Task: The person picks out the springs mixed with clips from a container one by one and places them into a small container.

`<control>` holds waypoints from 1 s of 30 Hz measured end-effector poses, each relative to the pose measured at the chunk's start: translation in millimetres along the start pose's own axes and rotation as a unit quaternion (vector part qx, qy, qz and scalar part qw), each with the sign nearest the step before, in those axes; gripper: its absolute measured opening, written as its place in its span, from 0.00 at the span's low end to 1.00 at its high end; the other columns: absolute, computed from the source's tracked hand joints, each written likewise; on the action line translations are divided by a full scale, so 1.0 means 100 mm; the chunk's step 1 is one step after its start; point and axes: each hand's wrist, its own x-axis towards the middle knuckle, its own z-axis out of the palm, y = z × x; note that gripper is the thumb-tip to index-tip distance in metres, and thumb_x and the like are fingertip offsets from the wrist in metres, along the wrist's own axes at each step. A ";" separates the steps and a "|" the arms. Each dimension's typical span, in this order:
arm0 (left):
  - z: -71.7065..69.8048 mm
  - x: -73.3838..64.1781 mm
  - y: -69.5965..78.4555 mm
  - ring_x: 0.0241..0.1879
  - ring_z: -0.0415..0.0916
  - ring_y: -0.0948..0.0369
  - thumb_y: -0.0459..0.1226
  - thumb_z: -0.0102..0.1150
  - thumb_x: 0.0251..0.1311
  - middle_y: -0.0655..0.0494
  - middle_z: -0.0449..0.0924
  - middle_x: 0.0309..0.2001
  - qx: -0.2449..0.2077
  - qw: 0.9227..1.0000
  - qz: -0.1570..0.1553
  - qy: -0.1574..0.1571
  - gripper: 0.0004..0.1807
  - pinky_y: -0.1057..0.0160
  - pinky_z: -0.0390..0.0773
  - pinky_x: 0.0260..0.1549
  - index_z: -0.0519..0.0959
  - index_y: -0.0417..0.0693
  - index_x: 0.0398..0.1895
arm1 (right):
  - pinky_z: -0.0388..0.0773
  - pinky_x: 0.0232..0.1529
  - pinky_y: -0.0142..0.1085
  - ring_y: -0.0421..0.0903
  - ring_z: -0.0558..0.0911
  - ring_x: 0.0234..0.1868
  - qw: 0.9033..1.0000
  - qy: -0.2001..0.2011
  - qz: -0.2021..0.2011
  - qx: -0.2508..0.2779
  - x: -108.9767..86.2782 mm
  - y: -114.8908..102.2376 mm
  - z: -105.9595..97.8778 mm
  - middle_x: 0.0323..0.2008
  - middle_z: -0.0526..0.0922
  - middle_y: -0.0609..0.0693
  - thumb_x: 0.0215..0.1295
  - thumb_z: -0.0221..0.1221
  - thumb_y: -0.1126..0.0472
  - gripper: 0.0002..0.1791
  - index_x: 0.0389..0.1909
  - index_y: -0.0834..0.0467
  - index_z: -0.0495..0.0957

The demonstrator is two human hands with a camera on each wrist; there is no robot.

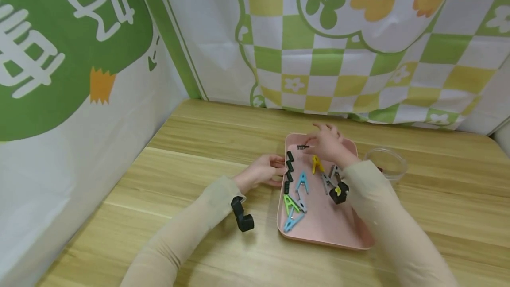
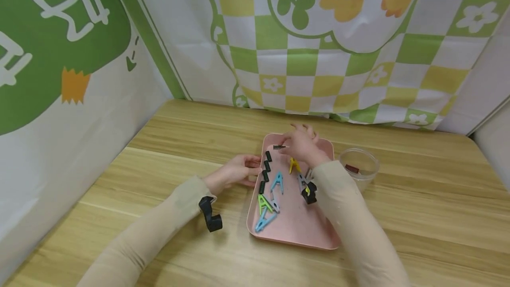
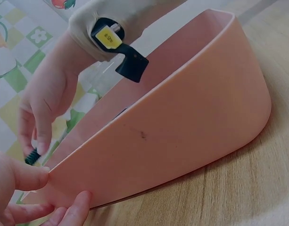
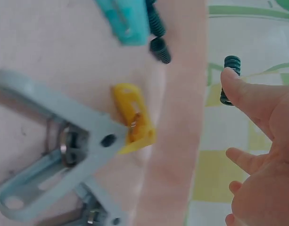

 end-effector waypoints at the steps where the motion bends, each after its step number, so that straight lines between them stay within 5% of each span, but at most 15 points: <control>1: 0.00 0.00 0.00 0.51 0.76 0.47 0.29 0.52 0.66 0.36 0.70 0.58 -0.001 1.000 -0.001 0.002 0.25 0.55 0.84 0.42 0.63 0.34 0.65 | 0.37 0.65 0.68 0.68 0.40 0.71 1.000 0.002 -0.005 0.001 -0.02 -0.02 -0.02 0.73 0.48 0.60 0.60 0.64 0.56 0.09 0.39 0.54 0.84; 17: 0.00 0.02 0.00 0.50 0.76 0.49 0.29 0.53 0.65 0.38 0.70 0.57 -0.006 1.000 -0.011 0.004 0.25 0.56 0.84 0.41 0.64 0.36 0.65 | 0.31 0.66 0.66 0.64 0.37 0.72 0.994 0.064 -0.074 0.044 -0.21 -0.22 -0.16 0.73 0.51 0.56 0.59 0.65 0.59 0.07 0.37 0.55 0.84; 30: 0.00 0.02 -0.01 0.49 0.76 0.49 0.29 0.53 0.65 0.38 0.69 0.57 -0.009 1.000 -0.013 0.009 0.25 0.58 0.85 0.40 0.64 0.36 0.65 | 0.31 0.63 0.68 0.65 0.37 0.71 0.989 0.091 -0.106 0.049 -0.41 -0.09 -0.22 0.72 0.52 0.60 0.58 0.66 0.62 0.05 0.34 0.57 0.84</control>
